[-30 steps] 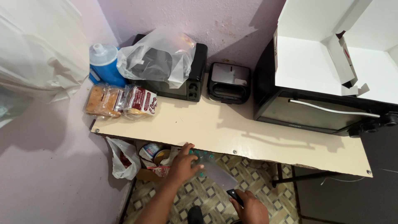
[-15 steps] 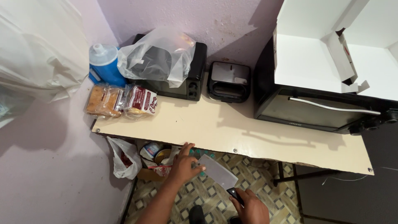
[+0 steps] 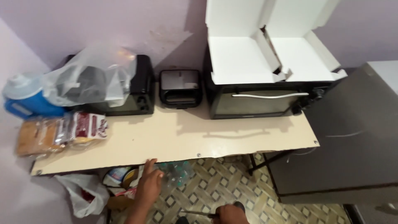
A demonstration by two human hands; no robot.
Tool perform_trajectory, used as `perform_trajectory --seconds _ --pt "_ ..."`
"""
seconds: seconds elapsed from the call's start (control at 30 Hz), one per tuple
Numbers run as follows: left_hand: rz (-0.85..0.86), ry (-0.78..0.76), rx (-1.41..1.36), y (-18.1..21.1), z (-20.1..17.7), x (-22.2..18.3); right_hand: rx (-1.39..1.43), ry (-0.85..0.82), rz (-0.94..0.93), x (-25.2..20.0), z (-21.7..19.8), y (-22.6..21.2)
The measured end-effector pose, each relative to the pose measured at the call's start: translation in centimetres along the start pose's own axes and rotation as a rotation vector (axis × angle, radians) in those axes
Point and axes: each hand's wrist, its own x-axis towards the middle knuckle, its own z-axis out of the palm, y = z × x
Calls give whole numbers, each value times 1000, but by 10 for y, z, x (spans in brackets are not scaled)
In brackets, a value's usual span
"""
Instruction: The person opens the door of a countertop toaster oven, uses a cleaver to help slide a cooked pizza out of the oven, and places the pizza onto an open pizza box on the table. They then close the oven door and stand holding the cleaver at the table for the remainder of the clip.
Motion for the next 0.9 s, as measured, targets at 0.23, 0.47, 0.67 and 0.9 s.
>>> perform_trajectory --seconds 0.23,0.47,0.67,0.9 --pt "-85 -42 6 12 -6 7 198 -11 117 63 125 91" --pt "-67 -37 258 33 30 20 361 -9 -44 -5 71 144" --pt "-57 -156 266 137 73 50 546 140 -51 -56 41 215" --pt "-267 -538 426 195 133 108 605 253 62 -114 30 284"
